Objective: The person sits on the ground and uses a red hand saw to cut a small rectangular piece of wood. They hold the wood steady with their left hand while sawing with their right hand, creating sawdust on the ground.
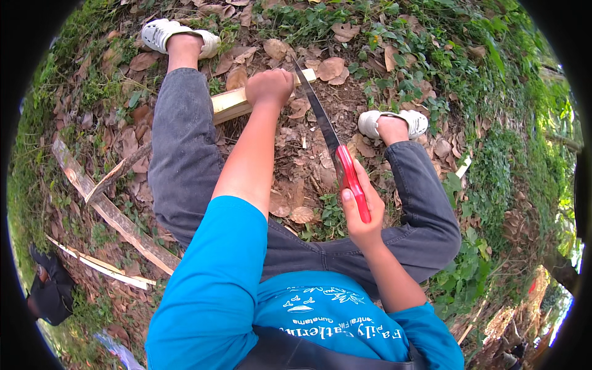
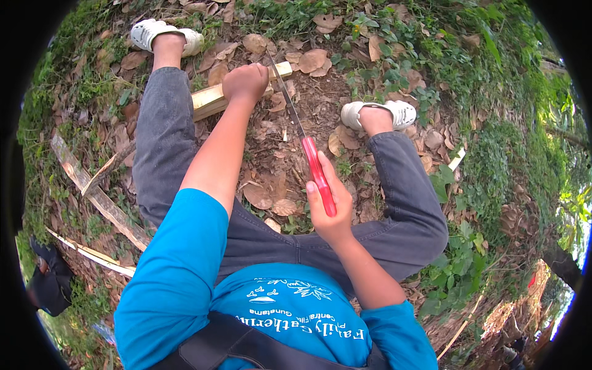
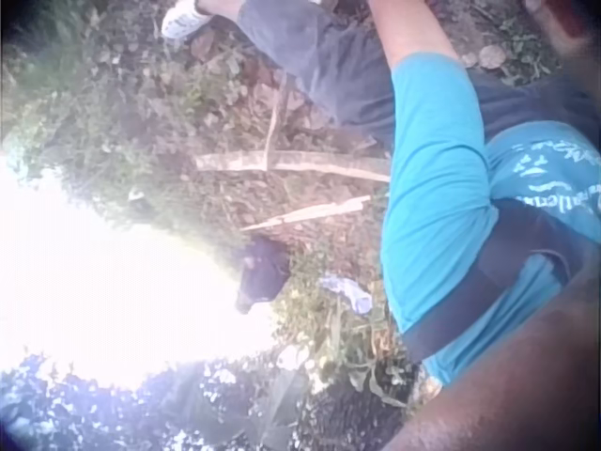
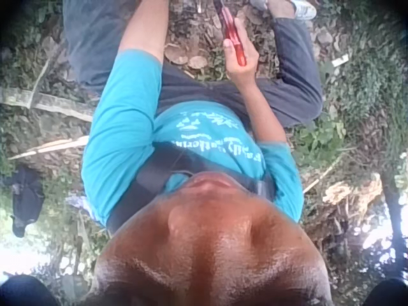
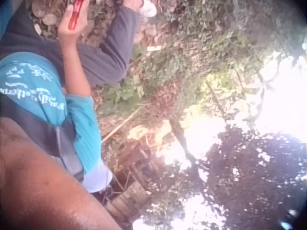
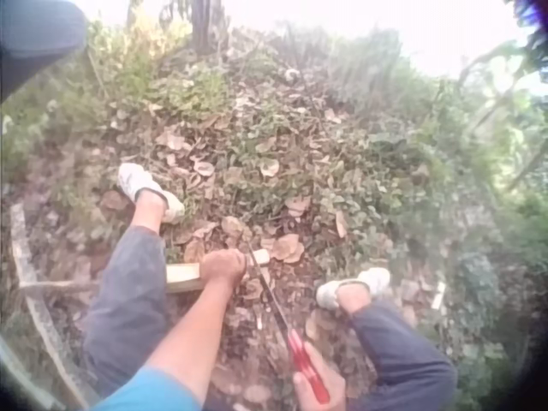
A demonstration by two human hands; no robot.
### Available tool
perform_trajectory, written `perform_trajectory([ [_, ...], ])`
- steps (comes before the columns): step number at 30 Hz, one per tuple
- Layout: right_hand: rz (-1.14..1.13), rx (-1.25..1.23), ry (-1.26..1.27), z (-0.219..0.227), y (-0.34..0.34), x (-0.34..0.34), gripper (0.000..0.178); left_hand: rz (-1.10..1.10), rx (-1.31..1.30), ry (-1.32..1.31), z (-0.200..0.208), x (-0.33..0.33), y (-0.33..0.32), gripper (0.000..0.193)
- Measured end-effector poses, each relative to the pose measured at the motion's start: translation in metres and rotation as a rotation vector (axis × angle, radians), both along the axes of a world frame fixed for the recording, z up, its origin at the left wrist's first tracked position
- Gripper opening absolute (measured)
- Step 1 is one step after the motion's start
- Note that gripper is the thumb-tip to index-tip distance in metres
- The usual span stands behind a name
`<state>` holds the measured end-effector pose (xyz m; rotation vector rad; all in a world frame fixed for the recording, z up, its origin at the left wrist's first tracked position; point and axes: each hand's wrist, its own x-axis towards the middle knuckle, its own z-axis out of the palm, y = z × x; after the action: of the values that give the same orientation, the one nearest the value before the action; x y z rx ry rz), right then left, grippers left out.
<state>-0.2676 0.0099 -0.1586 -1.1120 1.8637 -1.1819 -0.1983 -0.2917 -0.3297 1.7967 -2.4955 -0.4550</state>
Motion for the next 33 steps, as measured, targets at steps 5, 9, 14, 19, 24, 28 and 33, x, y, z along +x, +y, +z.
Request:
perform_trajectory([
  [5,-0.033,-0.232,0.071,-0.089,-0.163,-0.013,0.053,-0.108,0.037,-0.022,0.014,-0.009,0.003,0.049],
  [9,-0.067,-0.123,0.021,-0.083,-0.179,-0.01,0.053,-0.076,0.085,-0.029,0.017,-0.006,0.002,0.051],
  [14,0.013,0.021,0.065,-0.018,-0.019,-0.005,0.058,-0.003,-0.002,0.02,0.004,0.0,-0.003,0.052],
  [19,0.004,0.013,0.011,-0.004,0.015,-0.007,0.058,-0.007,-0.024,0.013,0.001,-0.002,-0.001,0.051],
  [24,-0.01,-0.124,-0.036,-0.075,-0.15,-0.026,0.051,-0.063,-0.01,0.001,0.01,-0.007,0.004,0.052],
  [28,-0.059,-0.114,-0.031,-0.078,-0.167,-0.022,0.052,-0.058,0.082,-0.021,0.021,-0.01,-0.002,0.052],
  [33,-0.003,0.018,0.016,-0.016,-0.001,-0.004,0.056,-0.016,-0.017,0.007,-0.001,0.0,0.0,0.052],
])
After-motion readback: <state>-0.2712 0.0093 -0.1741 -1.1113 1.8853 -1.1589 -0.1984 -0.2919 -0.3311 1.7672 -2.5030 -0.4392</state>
